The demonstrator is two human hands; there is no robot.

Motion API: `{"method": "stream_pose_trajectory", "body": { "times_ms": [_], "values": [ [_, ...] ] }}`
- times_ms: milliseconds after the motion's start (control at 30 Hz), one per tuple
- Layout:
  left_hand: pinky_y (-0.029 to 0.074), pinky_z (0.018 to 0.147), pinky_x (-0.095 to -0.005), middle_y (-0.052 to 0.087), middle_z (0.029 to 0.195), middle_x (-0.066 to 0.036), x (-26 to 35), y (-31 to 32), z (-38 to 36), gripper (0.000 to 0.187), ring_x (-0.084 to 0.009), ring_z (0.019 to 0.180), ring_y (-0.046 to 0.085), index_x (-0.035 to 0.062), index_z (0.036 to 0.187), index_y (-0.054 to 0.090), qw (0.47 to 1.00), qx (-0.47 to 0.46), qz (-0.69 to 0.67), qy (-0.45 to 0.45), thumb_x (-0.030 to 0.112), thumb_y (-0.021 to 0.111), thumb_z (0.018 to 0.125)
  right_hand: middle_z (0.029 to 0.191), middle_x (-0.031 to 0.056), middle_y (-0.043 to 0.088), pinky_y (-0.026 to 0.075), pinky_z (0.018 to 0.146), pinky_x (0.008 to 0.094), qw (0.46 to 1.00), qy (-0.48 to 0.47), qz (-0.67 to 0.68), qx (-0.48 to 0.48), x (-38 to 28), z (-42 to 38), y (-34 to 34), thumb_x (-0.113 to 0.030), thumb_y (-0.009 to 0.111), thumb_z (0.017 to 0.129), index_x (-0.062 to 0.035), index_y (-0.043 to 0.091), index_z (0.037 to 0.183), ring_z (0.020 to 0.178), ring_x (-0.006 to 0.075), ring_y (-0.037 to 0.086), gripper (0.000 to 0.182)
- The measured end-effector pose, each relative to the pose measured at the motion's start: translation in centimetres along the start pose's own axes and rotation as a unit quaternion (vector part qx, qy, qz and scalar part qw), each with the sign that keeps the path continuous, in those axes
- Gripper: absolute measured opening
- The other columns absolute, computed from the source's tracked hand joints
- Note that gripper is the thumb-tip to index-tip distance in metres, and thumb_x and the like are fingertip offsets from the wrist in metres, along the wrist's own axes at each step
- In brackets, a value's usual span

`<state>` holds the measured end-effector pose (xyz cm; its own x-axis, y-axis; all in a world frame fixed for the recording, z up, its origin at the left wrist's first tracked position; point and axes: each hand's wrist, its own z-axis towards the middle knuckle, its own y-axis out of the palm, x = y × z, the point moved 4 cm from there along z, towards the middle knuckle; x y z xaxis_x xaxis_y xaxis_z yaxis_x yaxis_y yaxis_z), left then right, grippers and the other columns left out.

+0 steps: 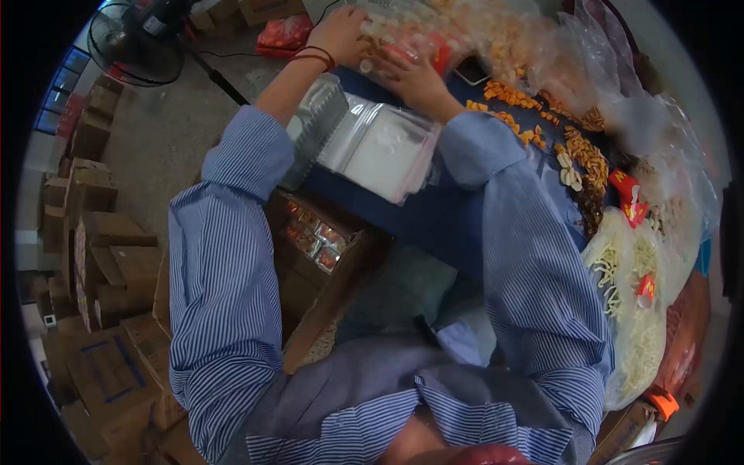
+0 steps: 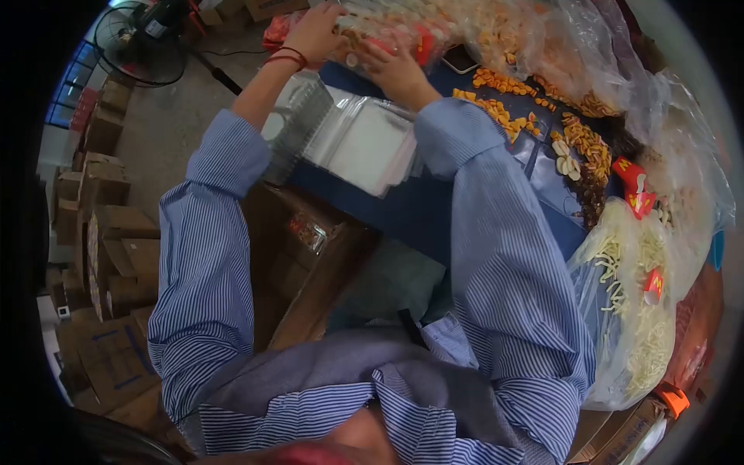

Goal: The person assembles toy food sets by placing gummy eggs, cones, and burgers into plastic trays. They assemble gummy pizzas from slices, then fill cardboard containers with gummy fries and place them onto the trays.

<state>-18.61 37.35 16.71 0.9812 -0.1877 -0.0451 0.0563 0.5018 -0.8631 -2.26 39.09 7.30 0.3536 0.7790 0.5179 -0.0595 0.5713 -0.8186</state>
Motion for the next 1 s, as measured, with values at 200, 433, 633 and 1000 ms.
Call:
{"method": "stream_pose_trajectory", "body": {
  "times_ms": [200,433,633,1000],
  "values": [
    [0.051,0.067,-0.0353,0.066,0.073,-0.008,1.1,-8.4,-11.9,0.030,-0.0242,0.072,0.065,0.0065,0.081,0.066,0.938,-0.288,-0.122,-0.150,0.036,0.074,0.080,0.155,-0.0037,0.034,0.007,0.114,0.0653,0.995,-0.089,0.015,0.040,2.1,-2.5,0.3,-0.023,0.053,0.091,-0.0261,0.061,0.129,0.150,0.0156,0.013,0.039],
    [0.048,0.063,-0.0251,0.065,0.076,0.003,-1.2,-7.2,-18.5,0.023,-0.0069,0.071,0.058,0.0043,0.086,0.067,0.825,-0.343,-0.381,-0.235,0.027,0.070,0.088,0.138,-0.0017,0.053,0.003,0.116,0.0651,0.995,-0.054,0.034,-0.073,0.0,-1.5,-5.5,-0.023,0.057,0.091,-0.0208,0.065,0.120,0.147,0.0172,0.023,0.030],
    [0.047,0.065,-0.0243,0.063,0.076,0.003,-1.5,-6.7,-19.4,0.019,-0.0067,0.071,0.056,0.0030,0.088,0.067,0.862,-0.275,-0.372,-0.205,0.022,0.066,0.089,0.123,-0.0010,0.060,0.016,0.114,0.0615,0.994,-0.036,0.041,-0.099,-2.4,-1.0,-8.8,-0.020,0.066,0.084,-0.0169,0.066,0.115,0.132,0.0186,0.043,0.031],
    [0.043,0.068,-0.0214,0.060,0.079,0.005,-2.7,-11.0,-19.1,0.014,-0.0033,0.075,0.052,0.0019,0.089,0.065,0.863,-0.075,-0.444,-0.228,0.016,0.064,0.089,0.109,0.0051,0.060,0.038,0.095,0.0432,0.945,-0.043,0.297,0.133,-12.7,1.2,-12.2,-0.014,0.064,0.080,-0.0149,0.058,0.122,0.111,0.0258,0.053,0.042]
  ]
}}
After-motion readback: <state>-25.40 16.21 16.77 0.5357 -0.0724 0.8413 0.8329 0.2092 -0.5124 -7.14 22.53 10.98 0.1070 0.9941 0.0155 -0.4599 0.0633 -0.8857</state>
